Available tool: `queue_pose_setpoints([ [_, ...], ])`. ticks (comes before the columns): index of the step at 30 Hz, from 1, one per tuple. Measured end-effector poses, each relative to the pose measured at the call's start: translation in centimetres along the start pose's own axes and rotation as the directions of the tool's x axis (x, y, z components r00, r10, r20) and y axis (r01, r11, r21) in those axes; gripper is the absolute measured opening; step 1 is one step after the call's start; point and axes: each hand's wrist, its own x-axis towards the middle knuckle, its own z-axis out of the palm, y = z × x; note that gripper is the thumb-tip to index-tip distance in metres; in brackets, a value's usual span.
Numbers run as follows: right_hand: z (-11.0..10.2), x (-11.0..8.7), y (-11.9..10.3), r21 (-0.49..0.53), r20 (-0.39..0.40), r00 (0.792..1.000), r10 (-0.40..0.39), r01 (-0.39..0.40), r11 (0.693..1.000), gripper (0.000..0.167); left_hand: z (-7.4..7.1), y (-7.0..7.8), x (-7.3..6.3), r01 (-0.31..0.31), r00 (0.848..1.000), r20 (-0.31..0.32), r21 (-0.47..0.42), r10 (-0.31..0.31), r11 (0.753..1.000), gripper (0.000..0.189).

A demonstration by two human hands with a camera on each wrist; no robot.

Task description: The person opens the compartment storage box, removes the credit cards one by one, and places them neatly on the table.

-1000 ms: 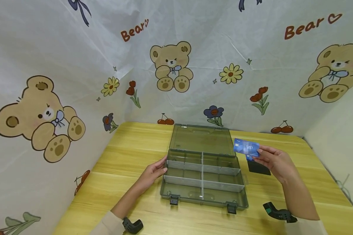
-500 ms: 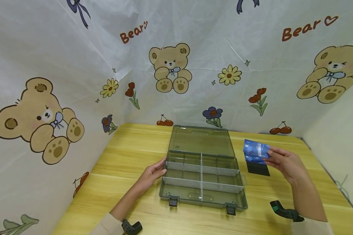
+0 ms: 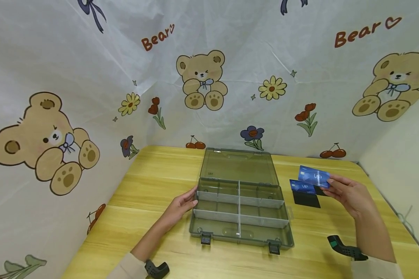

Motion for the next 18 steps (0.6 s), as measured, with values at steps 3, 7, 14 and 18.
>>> queue_pose_setpoints([
  [3,-0.7,-0.1,0.1,0.007,0.015,1.000,-0.008,0.008,1.000,0.031,0.0,0.0,0.0,-0.002,1.000,0.003,0.003,0.002,1.000,0.066],
  [7,-1.7,-0.1,0.1,0.001,0.004,1.000,0.007,-0.007,1.000,0.033,0.0,0.0,-0.1,-0.011,1.000,0.000,0.005,0.011,1.000,0.065],
  [14,-2.9,-0.3,0.2,-0.056,-0.055,0.997,0.051,-0.054,0.997,0.034,0.0,0.0,-0.1,-0.014,1.000,0.000,0.004,0.014,1.000,0.065],
  [18,-3.5,-0.4,0.1,-0.096,-0.091,0.993,0.075,-0.083,0.992,0.031,0.0,0.0,0.0,-0.011,1.000,-0.002,-0.002,0.011,1.000,0.065],
])
